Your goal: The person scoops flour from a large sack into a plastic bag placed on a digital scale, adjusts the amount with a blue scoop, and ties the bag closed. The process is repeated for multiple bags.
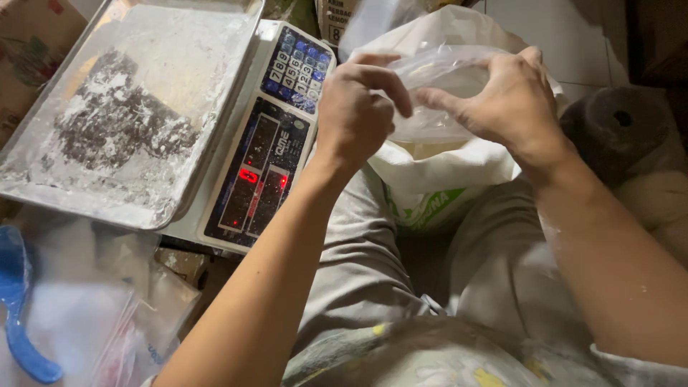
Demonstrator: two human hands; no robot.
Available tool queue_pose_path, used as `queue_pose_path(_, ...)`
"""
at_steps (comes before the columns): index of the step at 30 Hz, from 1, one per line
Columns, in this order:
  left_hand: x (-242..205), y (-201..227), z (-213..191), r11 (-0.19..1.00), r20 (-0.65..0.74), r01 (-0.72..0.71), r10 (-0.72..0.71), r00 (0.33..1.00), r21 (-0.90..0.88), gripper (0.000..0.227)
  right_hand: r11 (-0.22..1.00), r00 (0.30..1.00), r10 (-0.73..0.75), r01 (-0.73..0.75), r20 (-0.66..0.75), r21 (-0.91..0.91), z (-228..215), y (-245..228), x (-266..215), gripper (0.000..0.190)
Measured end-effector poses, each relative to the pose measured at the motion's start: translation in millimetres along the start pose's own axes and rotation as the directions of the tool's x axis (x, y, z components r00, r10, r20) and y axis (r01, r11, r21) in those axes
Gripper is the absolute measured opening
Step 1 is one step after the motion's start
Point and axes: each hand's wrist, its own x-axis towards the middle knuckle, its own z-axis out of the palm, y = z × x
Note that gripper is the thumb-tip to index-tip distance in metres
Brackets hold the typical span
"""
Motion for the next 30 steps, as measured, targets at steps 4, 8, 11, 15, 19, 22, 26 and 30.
queue_pose_path(4,-0.6,3.9,3.7,0.863,0.004,-0.282,0.308,0.951,0.419,0.046,0.998,0.993,0.050,-0.044,0.106,-0.055,13.4,9.7,3.3,0.117)
queue_pose_path(8,4.4,-2.8,5.7,0.850,0.014,-0.293,0.319,0.948,0.438,0.055,0.985,0.989,0.043,-0.018,0.141,-0.169,25.2,24.6,15.3,0.119)
queue_pose_path(11,12.6,-7.8,0.9,0.831,-0.075,-0.313,0.388,0.919,0.460,0.056,0.989,0.972,-0.135,0.120,0.192,0.085,25.3,32.0,36.7,0.084)
queue_pose_path(15,23.6,-9.0,-30.1,0.998,-0.212,0.018,-0.004,0.977,0.064,0.050,0.780,0.939,-0.230,0.020,0.257,0.626,12.0,55.3,54.0,0.030)
queue_pose_path(19,28.4,-7.1,-46.2,0.994,-0.318,-0.017,-0.018,0.948,-0.105,0.054,0.816,0.895,-0.183,-0.093,0.407,0.570,45.2,69.7,69.0,0.036)
queue_pose_path(22,26.5,-9.5,-44.1,0.984,-0.375,-0.082,0.018,0.927,-0.156,0.052,0.945,0.777,-0.266,0.092,0.571,0.314,93.2,79.3,62.4,0.057)
queue_pose_path(26,24.5,-14.4,-40.7,0.982,-0.409,-0.088,0.012,0.913,-0.169,0.054,0.996,0.465,0.007,0.072,0.885,-0.046,137.8,98.2,40.7,0.071)
queue_pose_path(30,21.2,-16.9,-41.2,0.974,-0.422,-0.091,-0.005,0.907,-0.209,0.054,0.999,0.166,-0.009,-0.041,0.986,0.016,142.7,111.6,32.4,0.069)
